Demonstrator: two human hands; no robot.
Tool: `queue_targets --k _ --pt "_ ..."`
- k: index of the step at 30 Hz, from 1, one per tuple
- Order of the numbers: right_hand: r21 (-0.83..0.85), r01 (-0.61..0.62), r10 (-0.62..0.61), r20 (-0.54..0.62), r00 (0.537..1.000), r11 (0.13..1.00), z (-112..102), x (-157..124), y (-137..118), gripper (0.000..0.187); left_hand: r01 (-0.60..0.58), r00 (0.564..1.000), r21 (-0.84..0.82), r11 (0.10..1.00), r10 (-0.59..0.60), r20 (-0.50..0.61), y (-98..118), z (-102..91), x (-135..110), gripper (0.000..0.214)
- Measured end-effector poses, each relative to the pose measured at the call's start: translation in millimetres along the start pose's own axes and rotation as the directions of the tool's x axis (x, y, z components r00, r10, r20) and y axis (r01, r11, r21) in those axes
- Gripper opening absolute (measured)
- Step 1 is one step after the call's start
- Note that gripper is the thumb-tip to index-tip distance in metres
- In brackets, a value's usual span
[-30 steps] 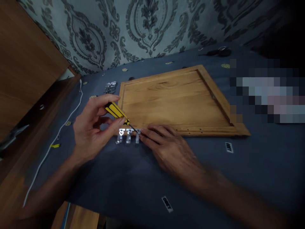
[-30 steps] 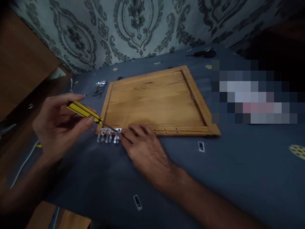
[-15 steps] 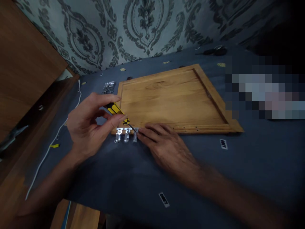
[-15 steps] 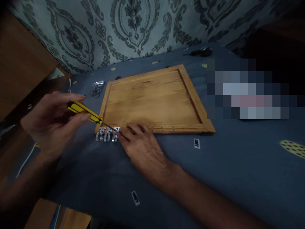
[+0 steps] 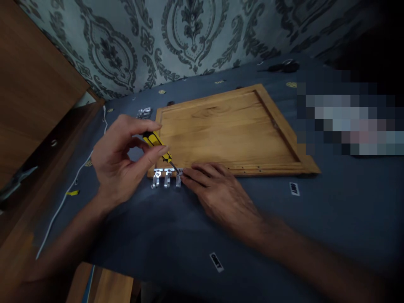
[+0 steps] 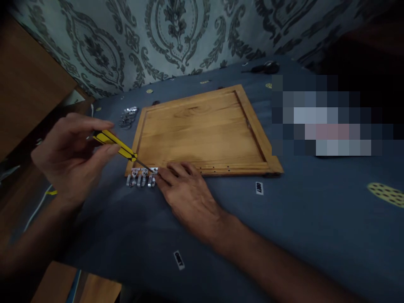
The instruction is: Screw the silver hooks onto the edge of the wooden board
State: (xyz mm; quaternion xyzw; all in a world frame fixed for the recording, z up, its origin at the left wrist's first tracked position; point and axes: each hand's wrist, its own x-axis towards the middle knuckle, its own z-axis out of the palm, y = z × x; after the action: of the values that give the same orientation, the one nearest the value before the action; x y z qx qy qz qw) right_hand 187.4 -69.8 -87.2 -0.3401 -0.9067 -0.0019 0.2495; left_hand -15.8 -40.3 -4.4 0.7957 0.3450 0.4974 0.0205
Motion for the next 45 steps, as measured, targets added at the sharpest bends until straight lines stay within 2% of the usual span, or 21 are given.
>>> queue_targets --k 5,10,19,24,30,35,41,45 --pt "0.002 -0.013 0.013 0.005 1.000 1.000 0 0 1 0.032 0.009 0.999 -0.004 1.000 -0.009 -0.031 5 4.5 3 0.029" --pt "0.002 -0.003 0.003 -0.004 1.000 1.000 2 0 1 0.033 0.043 0.997 -0.071 0.997 -0.047 -0.062 -1 5.8 -5 0.028" --pt "0.006 0.010 -0.010 -0.024 1.000 1.000 2 0 1 0.032 -0.073 0.991 -0.098 0.992 0.062 -0.117 -5 5.0 -4 0.026" --pt "0.013 0.006 -0.005 -0.015 1.000 1.000 2 -1 1 0.034 0.008 0.998 -0.084 0.996 -0.013 -0.060 -1 4.8 -1 0.025" --pt "0.006 0.003 -0.003 -0.020 1.000 1.000 2 0 1 0.033 -0.097 0.993 -0.036 0.995 0.095 -0.074 -1 8.6 4 0.023" --pt "0.017 0.011 -0.010 -0.028 1.000 1.000 3 -1 1 0.032 -0.049 0.992 -0.040 0.998 0.043 -0.119 0 11.5 5 0.015" --pt "0.017 0.009 -0.009 -0.017 1.000 1.000 3 -1 2 0.037 0.008 0.994 -0.126 0.992 -0.021 -0.106 -3 9.4 0 0.021" --pt "0.024 0.009 -0.008 -0.027 1.000 1.000 3 -1 1 0.037 -0.015 0.995 -0.134 0.991 0.002 -0.097 -4 10.1 -1 0.016"
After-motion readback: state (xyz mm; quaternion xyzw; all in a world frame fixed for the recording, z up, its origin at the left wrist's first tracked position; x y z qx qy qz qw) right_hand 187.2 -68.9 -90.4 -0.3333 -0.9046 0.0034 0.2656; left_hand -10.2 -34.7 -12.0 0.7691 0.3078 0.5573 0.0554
